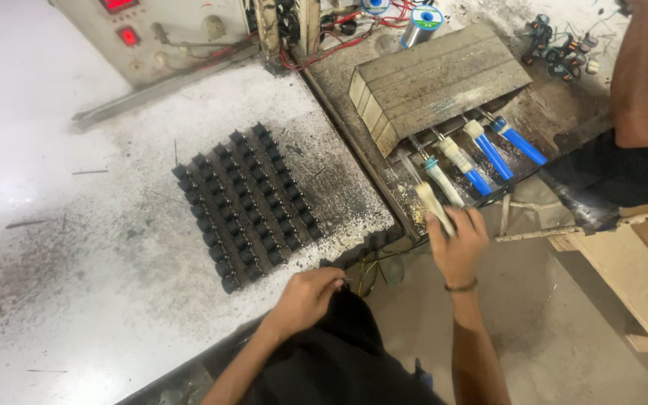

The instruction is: The person trims excess rubber flash from small black rubber parts arranged in a grid on a workbench. They hold each part steady with one hand while running a heated blade along its edge, producing smoke, and work through the parts one at a time across the tray.

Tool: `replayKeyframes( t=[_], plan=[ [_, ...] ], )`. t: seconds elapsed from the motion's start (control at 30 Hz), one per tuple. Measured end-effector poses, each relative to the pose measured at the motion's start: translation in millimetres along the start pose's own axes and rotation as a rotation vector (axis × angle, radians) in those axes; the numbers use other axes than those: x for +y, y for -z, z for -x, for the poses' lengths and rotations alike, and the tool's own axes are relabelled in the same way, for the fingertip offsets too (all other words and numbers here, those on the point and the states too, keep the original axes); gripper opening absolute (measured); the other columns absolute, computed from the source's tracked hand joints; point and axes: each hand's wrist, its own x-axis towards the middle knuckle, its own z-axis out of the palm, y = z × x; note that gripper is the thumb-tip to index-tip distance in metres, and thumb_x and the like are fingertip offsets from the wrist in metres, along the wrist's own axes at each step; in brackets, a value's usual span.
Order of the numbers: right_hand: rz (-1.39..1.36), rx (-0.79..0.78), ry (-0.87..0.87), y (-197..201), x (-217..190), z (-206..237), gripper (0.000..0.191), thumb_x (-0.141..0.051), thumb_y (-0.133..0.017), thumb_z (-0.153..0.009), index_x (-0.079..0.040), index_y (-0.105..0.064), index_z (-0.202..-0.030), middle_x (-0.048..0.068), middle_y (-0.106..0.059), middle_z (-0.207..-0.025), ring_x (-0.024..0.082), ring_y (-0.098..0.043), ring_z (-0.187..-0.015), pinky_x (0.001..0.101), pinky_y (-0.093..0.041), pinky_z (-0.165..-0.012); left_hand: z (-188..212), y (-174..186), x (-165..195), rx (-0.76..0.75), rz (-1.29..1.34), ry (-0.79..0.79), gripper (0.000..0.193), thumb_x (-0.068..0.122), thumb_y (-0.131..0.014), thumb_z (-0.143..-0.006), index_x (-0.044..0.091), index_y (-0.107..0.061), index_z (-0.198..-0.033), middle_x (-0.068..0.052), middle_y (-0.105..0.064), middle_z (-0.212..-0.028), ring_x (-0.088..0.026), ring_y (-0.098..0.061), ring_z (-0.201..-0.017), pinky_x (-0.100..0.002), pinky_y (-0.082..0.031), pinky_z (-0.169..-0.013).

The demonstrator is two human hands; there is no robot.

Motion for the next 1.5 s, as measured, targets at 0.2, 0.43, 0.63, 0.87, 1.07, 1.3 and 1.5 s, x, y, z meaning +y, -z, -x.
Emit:
replayKeyframes(
  t=[0.2, 0.43, 0.63, 0.87, 1.07, 1.3, 1.5],
  plan=[
    [-0.184, -0.01, -0.093, 23, -44, 57, 0.027, -0.015, -0.08, -0.089, -0.001, -0.067, -0.107, 0.013, -0.063, -0.1, 0.029, -0.062, -0.083, 0.0385, -0.05, -0.072, -15, -3, 11, -0.062, 0.323, 0.171, 0.01, 0.004, -0.066, -0.097, 0.002, -0.072, -0.104, -0.013, -0.075, -0.099, -0.024, -0.073, -0.091, -0.033, -0.056, -0.081],
    [-0.328, -0.116, 0.208, -34, -107, 58, 0.026, -0.008, -0.078, -0.089, 0.0, -0.067, -0.111, 0.014, -0.065, -0.104, 0.03, -0.065, -0.09, 0.0406, -0.053, -0.078, -29, 17, 33, 0.255, 0.548, 0.16, 0.01, 0.003, -0.066, -0.102, 0.0, -0.072, -0.109, -0.013, -0.072, -0.113, -0.017, -0.067, -0.105, -0.03, -0.055, -0.089],
    [-0.69, -0.497, 0.203, -57, -134, 81, 0.048, -0.028, -0.081, -0.085, 0.002, -0.056, -0.113, 0.017, -0.068, -0.106, 0.029, -0.068, -0.099, 0.0378, -0.055, -0.084, -11, 42, 18, 0.335, 0.829, 0.28, 0.015, 0.005, -0.061, -0.104, 0.001, -0.072, -0.113, -0.008, -0.073, -0.111, -0.015, -0.069, -0.093, -0.029, -0.059, -0.083],
    [-1.19, -0.509, -0.42, -89, -106, 80, 0.078, -0.055, -0.056, -0.102, 0.011, -0.05, -0.144, 0.021, -0.066, -0.13, 0.029, -0.068, -0.112, 0.0429, -0.055, -0.098, 31, 65, 37, 0.225, 0.751, 0.588, 0.014, 0.005, -0.064, -0.104, 0.001, -0.075, -0.112, -0.011, -0.078, -0.099, -0.016, -0.071, -0.082, -0.027, -0.056, -0.066],
    [-1.451, -0.698, -0.671, -71, -86, 110, 0.054, -0.027, -0.062, -0.104, 0.015, -0.056, -0.139, 0.029, -0.067, -0.118, 0.035, -0.069, -0.104, 0.0468, -0.057, -0.096, 84, 127, 15, 0.59, -0.453, 0.177, 0.028, -0.008, -0.073, -0.082, 0.006, -0.077, -0.106, -0.01, -0.067, -0.094, -0.022, -0.064, -0.071, -0.034, -0.05, -0.057],
    [-1.005, -0.764, -0.315, -64, -100, 118, 0.041, -0.016, -0.059, -0.096, 0.015, -0.063, -0.123, 0.027, -0.071, -0.108, 0.031, -0.073, -0.087, 0.0355, -0.061, -0.082, 93, 115, -2, 0.516, -0.468, 0.317, 0.029, -0.001, -0.077, -0.084, 0.007, -0.073, -0.111, -0.007, -0.065, -0.102, -0.024, -0.067, -0.085, -0.036, -0.056, -0.067],
    [-0.91, -0.71, -0.049, -69, -118, 106, 0.038, -0.018, -0.062, -0.096, 0.015, -0.065, -0.115, 0.024, -0.071, -0.095, 0.027, -0.072, -0.075, 0.0332, -0.061, -0.073, 96, 117, -8, 0.453, -0.479, 0.351, 0.026, 0.003, -0.079, -0.083, 0.007, -0.075, -0.108, -0.007, -0.068, -0.103, -0.022, -0.069, -0.083, -0.035, -0.056, -0.061]
  ],
)
